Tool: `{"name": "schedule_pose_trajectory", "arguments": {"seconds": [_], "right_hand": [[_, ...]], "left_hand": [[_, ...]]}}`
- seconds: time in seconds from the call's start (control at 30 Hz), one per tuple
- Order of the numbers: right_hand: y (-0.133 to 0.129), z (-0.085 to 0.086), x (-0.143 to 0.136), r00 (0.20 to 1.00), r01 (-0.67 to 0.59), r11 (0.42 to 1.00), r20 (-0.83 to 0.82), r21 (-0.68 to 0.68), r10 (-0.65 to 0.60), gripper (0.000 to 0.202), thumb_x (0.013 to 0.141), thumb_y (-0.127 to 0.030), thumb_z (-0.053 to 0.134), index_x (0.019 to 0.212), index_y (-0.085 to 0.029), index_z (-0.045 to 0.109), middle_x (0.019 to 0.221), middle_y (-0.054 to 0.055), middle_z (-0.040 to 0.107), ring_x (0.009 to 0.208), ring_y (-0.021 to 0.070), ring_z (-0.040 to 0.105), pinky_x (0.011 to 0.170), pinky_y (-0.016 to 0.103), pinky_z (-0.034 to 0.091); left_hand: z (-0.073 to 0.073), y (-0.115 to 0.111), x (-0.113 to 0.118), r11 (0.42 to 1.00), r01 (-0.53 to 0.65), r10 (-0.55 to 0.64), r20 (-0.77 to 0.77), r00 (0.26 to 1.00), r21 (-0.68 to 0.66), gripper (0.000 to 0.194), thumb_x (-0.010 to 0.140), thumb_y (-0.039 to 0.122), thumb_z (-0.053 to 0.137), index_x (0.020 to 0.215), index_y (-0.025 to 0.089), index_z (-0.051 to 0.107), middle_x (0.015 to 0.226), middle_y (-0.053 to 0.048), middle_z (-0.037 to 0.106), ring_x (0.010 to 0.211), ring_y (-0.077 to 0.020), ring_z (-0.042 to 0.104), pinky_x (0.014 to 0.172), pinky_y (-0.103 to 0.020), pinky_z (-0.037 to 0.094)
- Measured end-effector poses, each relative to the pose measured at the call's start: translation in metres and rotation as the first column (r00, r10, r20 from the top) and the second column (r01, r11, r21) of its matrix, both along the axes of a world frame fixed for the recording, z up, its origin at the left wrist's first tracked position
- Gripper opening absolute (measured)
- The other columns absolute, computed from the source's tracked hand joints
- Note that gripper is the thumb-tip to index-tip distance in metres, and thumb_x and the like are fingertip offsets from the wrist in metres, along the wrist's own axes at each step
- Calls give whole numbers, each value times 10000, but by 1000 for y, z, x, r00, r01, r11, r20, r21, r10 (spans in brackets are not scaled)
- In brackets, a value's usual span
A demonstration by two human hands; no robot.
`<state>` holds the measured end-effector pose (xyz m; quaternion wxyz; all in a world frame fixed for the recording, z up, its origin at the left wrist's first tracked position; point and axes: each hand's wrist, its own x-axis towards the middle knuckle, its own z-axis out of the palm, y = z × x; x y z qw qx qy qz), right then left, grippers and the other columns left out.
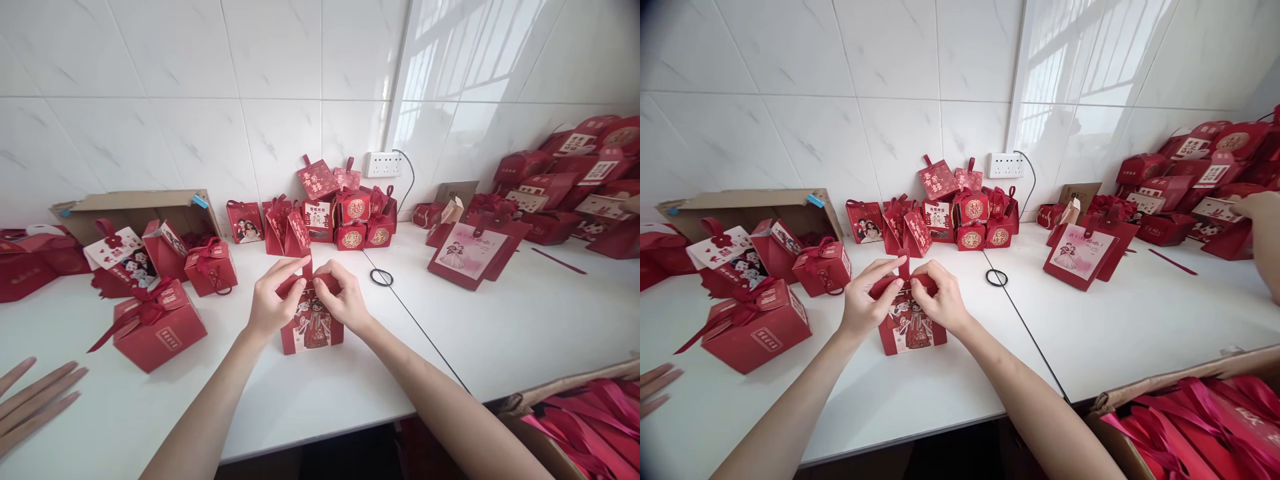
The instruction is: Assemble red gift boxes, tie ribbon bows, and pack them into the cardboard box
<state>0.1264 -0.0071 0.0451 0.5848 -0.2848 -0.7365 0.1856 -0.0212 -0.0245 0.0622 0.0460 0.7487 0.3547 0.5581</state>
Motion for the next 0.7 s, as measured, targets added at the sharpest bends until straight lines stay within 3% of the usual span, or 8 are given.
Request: {"name": "schedule_pose_trajectory", "arguments": {"seconds": [0.2,0.3,0.37,0.47,0.57,0.63,0.7], "right_hand": [[-2,-1,-2,999,-24,1000,-25,-15,24,96,829,-252,489,760,-200,532,740,4,567,673,141,530,648,275,420],[5,-1,2,994,-43,993,-101,-114,31,118,827,-286,509,761,-197,551,718,-1,577,659,143,532,636,276,417],[14,0,9,963,-28,975,-266,-221,-32,134,813,-324,528,758,-202,547,613,-29,541,569,133,494,577,269,400],[32,0,22,771,-93,930,-617,-354,-157,162,759,-363,576,757,-213,513,497,-78,451,466,110,414,510,249,365],[45,-1,32,545,-220,903,-815,-369,-200,202,691,-339,633,757,-215,488,596,-74,513,536,101,477,552,233,400],[47,-2,33,502,-262,896,-843,-360,-192,215,675,-334,640,759,-216,481,666,-64,551,589,105,521,590,237,427],[45,-3,30,511,-290,891,-844,-351,-166,205,686,-357,613,762,-216,484,706,-48,582,636,123,558,630,258,453]], "left_hand": [[-2,1,-1,1000,11,-11,1,1000,9,328,820,188,525,1137,206,608,1011,-49,647,791,-126,609,750,-251,529],[-8,7,-3,997,65,-60,84,995,-51,567,823,222,532,1362,267,363,1159,-73,605,824,-129,615,805,-291,524],[-15,13,-6,984,134,-113,176,978,-114,695,832,289,527,1429,287,172,1292,-110,518,960,-157,610,875,-331,505],[-27,22,-6,956,172,-106,267,958,-239,757,812,421,546,1429,265,137,1391,-155,405,1155,-224,535,932,-383,479],[-35,25,2,902,228,-138,257,956,-366,750,768,490,594,1385,231,256,1346,-166,461,1164,-267,535,905,-403,496],[-36,22,10,878,288,-202,250,947,-382,700,761,486,605,1344,222,321,1285,-150,522,1130,-268,559,895,-400,502],[-33,16,13,888,289,-211,240,948,-358,689,765,440,616,1344,223,312,1272,-128,532,1143,-260,548,915,-392,492]]}}
